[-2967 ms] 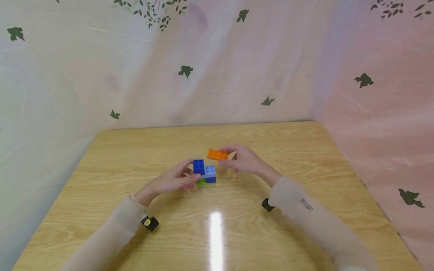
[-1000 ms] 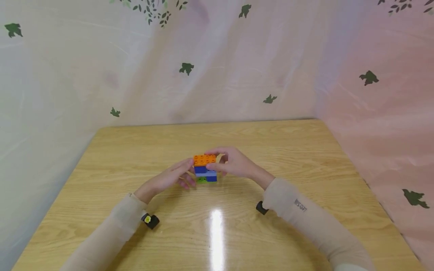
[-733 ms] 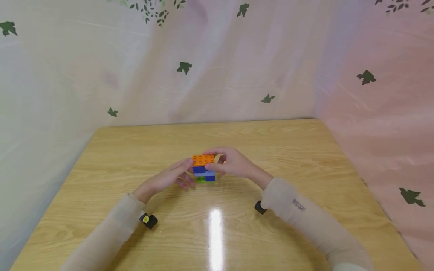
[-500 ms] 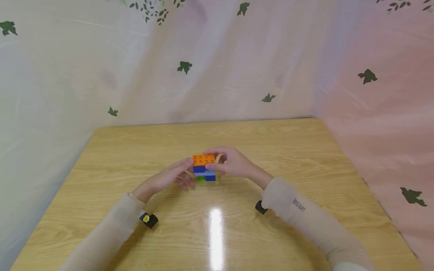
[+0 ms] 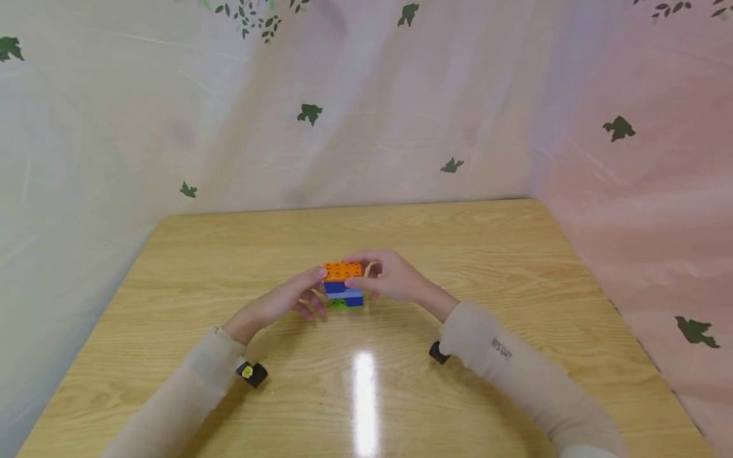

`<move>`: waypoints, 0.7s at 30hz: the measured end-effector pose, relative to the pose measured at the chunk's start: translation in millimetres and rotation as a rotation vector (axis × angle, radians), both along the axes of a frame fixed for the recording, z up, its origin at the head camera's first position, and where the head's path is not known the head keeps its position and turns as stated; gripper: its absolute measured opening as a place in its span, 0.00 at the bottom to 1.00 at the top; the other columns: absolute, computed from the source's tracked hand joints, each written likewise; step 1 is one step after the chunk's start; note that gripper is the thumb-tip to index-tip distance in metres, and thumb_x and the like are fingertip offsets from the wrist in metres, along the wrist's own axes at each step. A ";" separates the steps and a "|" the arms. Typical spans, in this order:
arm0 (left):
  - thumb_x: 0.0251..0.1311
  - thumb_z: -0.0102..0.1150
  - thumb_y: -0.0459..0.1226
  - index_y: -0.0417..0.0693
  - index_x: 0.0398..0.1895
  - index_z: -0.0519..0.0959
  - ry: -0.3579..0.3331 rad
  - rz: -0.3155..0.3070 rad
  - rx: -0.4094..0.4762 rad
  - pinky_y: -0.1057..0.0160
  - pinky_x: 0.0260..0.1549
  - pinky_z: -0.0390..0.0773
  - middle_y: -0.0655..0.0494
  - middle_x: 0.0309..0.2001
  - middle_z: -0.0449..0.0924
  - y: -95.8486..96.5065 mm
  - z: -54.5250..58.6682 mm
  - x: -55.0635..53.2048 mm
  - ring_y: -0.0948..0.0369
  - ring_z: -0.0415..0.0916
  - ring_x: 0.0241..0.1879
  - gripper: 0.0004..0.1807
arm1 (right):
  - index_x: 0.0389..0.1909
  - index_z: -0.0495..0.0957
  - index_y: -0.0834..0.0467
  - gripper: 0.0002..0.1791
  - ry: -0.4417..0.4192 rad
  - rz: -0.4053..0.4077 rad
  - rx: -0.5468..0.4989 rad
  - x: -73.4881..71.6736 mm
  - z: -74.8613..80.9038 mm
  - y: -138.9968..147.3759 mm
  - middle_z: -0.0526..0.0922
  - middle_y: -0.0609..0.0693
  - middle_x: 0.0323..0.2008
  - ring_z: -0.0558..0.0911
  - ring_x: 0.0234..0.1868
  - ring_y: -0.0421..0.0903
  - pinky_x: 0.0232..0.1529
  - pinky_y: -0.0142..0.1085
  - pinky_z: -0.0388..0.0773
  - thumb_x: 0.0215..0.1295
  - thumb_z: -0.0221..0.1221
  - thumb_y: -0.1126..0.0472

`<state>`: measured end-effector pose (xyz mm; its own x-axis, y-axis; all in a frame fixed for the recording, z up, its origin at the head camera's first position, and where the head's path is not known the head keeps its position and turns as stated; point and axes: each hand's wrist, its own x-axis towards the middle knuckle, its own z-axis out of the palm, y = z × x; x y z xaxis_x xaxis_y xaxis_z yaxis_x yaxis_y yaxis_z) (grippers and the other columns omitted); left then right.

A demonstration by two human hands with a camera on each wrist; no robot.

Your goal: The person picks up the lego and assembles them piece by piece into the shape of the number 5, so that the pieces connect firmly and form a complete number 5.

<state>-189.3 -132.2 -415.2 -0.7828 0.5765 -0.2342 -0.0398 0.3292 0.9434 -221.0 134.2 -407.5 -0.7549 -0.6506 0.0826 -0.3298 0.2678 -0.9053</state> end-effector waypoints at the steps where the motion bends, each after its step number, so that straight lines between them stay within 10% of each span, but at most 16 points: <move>1: 0.78 0.28 0.62 0.48 0.65 0.68 0.003 0.002 0.001 0.47 0.41 0.83 0.37 0.54 0.72 0.5 0.1 0.3 0.46 0.79 0.44 0.33 | 0.62 0.79 0.56 0.24 -0.003 -0.002 -0.002 0.0 -0.1 0.0 0.79 0.54 0.41 0.80 0.30 0.60 0.28 0.56 0.83 0.67 0.68 0.54; 21: 0.78 0.28 0.60 0.50 0.67 0.67 -0.003 0.042 0.035 0.54 0.33 0.83 0.40 0.53 0.72 4.1 -2.0 4.2 0.49 0.75 0.40 0.32 | 0.61 0.80 0.55 0.26 -0.026 -0.040 -0.006 -0.7 -4.9 0.4 0.83 0.53 0.41 0.81 0.35 0.53 0.31 0.57 0.84 0.66 0.69 0.49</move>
<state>-185.2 -128.1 -417.2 -0.8057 0.5510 -0.2174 -0.0560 0.2945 0.9540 -221.7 134.6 -412.4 -0.7822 -0.6195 0.0662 -0.2948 0.2746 -0.9152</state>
